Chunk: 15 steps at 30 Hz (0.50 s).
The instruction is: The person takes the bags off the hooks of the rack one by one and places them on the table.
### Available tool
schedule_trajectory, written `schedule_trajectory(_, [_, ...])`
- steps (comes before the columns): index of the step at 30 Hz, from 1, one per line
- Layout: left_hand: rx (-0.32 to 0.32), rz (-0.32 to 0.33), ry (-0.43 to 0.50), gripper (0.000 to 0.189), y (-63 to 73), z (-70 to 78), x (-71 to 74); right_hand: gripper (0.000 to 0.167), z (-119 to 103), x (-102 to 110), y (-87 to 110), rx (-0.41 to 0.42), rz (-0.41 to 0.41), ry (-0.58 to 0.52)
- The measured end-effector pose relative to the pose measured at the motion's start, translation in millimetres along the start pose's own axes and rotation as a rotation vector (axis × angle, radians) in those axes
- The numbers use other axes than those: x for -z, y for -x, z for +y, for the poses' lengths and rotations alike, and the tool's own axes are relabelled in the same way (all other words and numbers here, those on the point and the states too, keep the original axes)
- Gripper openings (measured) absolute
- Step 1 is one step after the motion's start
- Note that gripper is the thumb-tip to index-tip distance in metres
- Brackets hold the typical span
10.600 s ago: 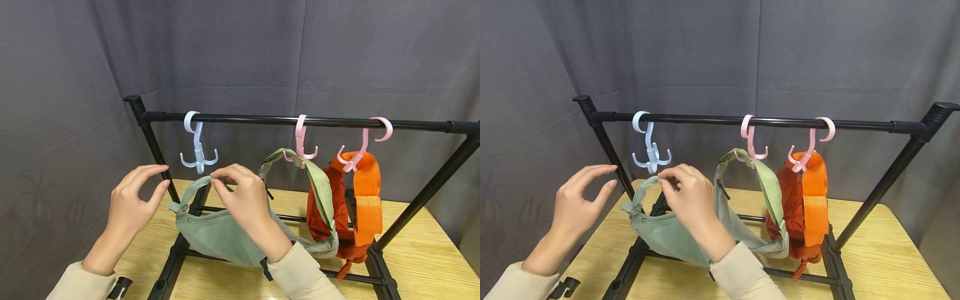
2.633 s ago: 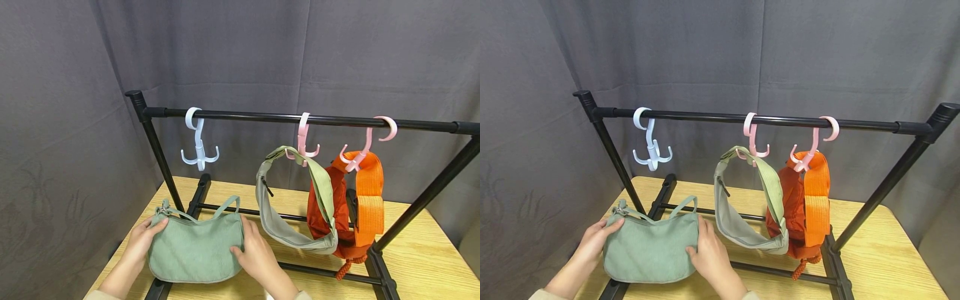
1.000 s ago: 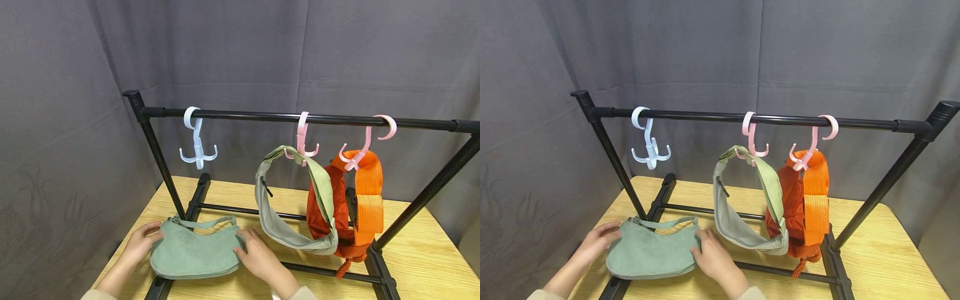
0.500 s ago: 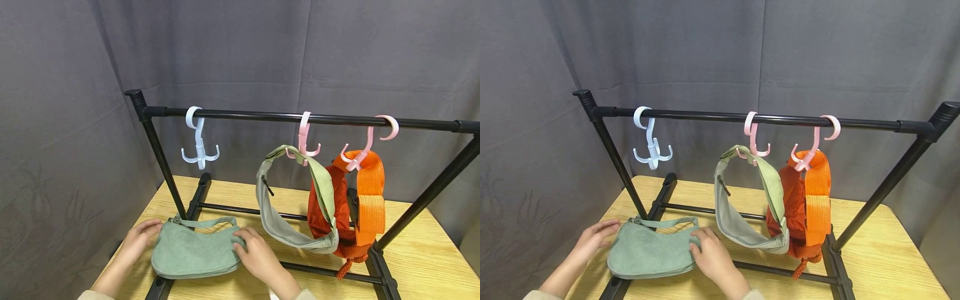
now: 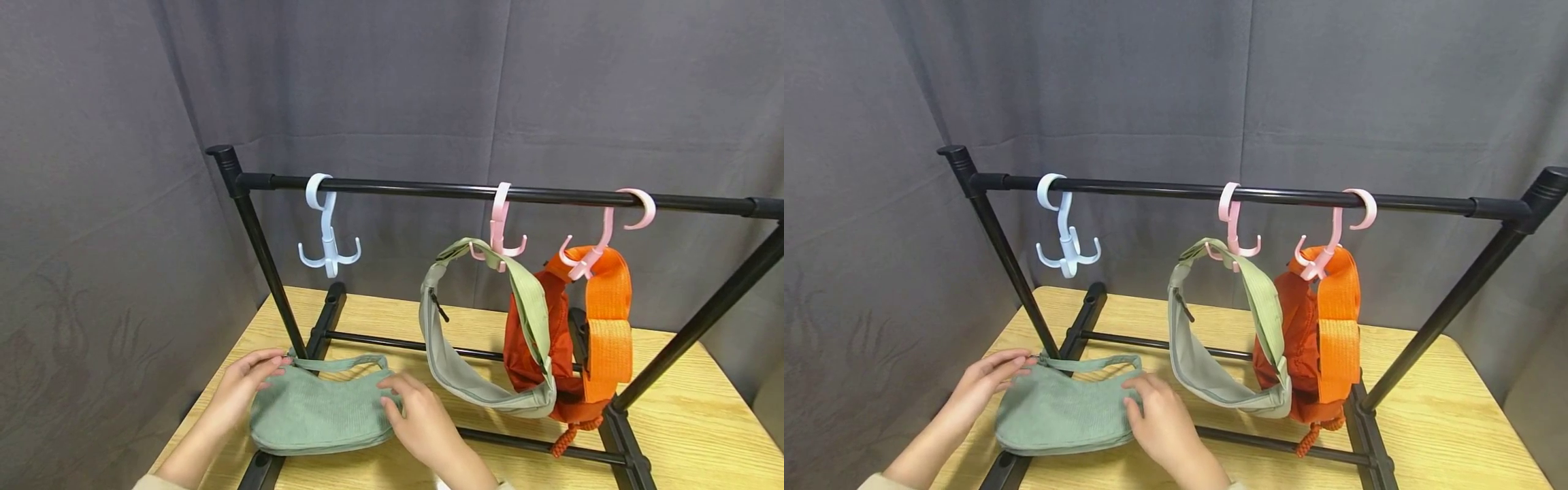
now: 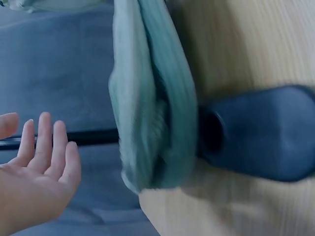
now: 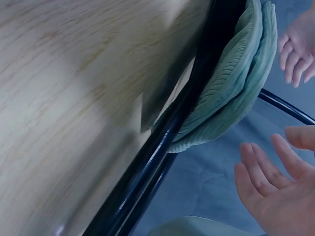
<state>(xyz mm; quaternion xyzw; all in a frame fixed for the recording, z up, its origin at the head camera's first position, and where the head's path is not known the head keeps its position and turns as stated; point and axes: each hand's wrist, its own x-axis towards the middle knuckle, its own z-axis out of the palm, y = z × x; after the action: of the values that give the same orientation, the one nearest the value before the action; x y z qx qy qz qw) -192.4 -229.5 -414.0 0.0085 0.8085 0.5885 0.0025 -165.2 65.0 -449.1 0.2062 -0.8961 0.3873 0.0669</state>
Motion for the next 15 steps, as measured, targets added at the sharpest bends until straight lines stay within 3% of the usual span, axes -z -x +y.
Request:
schedule_trajectory(7, [-0.052, -0.077, 0.073, 0.037, 1.4, 16.7, -14.6, 0.019, -6.4, 5.7, 7.5, 0.017, 0.012, 0.042])
schedule_trajectory(15, [-0.081, -0.102, 0.082, 0.031, 1.2, 17.8, -33.8, 0.020, -14.7, 17.0, 17.1, 0.065, 0.006, 0.065])
